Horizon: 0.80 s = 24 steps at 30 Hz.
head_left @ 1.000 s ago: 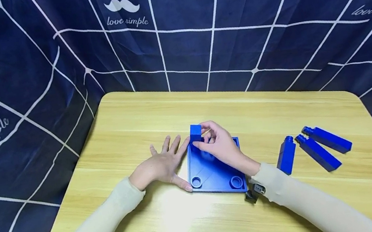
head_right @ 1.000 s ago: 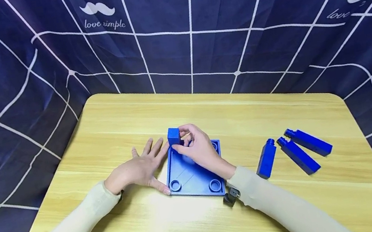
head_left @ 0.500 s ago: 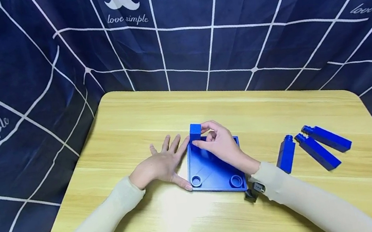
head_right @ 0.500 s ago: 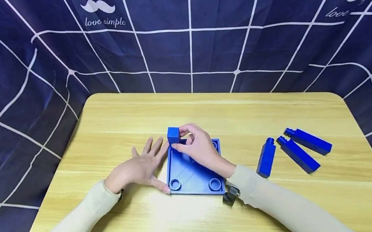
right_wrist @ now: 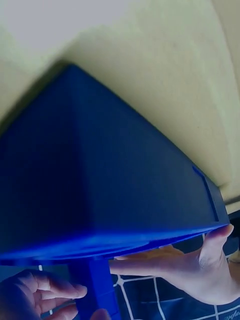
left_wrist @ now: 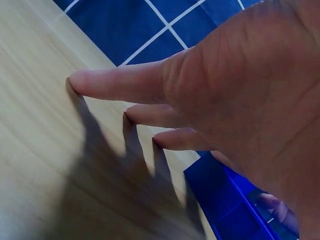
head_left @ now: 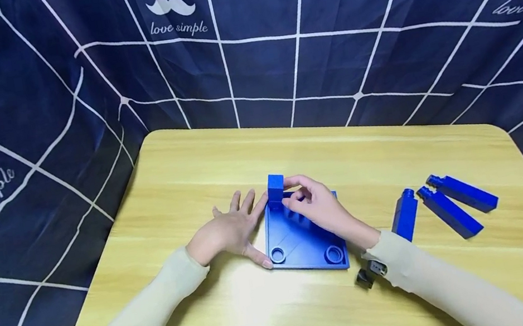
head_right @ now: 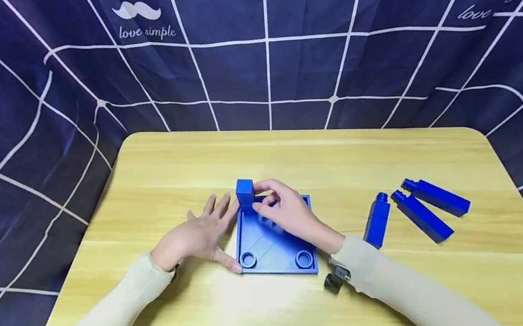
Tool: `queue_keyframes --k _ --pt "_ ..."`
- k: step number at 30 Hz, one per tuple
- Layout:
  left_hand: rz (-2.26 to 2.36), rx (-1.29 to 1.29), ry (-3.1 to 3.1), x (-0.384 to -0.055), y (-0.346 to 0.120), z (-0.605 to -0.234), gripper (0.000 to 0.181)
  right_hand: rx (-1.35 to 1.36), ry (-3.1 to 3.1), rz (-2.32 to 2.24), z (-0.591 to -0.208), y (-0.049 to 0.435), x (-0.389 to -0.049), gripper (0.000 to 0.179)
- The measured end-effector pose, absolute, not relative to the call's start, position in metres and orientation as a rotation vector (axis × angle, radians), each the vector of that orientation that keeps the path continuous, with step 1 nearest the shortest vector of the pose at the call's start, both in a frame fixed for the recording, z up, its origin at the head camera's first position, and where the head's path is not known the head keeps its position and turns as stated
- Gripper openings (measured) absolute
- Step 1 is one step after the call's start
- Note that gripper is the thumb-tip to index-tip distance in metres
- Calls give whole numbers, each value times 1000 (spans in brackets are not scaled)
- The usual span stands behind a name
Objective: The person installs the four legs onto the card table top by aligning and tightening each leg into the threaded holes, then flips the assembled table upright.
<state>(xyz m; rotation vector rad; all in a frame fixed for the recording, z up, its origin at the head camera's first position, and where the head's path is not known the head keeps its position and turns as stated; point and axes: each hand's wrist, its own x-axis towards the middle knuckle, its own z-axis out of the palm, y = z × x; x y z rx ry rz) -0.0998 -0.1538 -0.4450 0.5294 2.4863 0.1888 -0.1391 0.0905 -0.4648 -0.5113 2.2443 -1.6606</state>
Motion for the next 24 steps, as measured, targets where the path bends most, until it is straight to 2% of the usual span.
queue_keyframes --k 24 --pt "110 507 2477 -99 -149 -444 160 -548 2264 -1907 -434 180 -131 28"
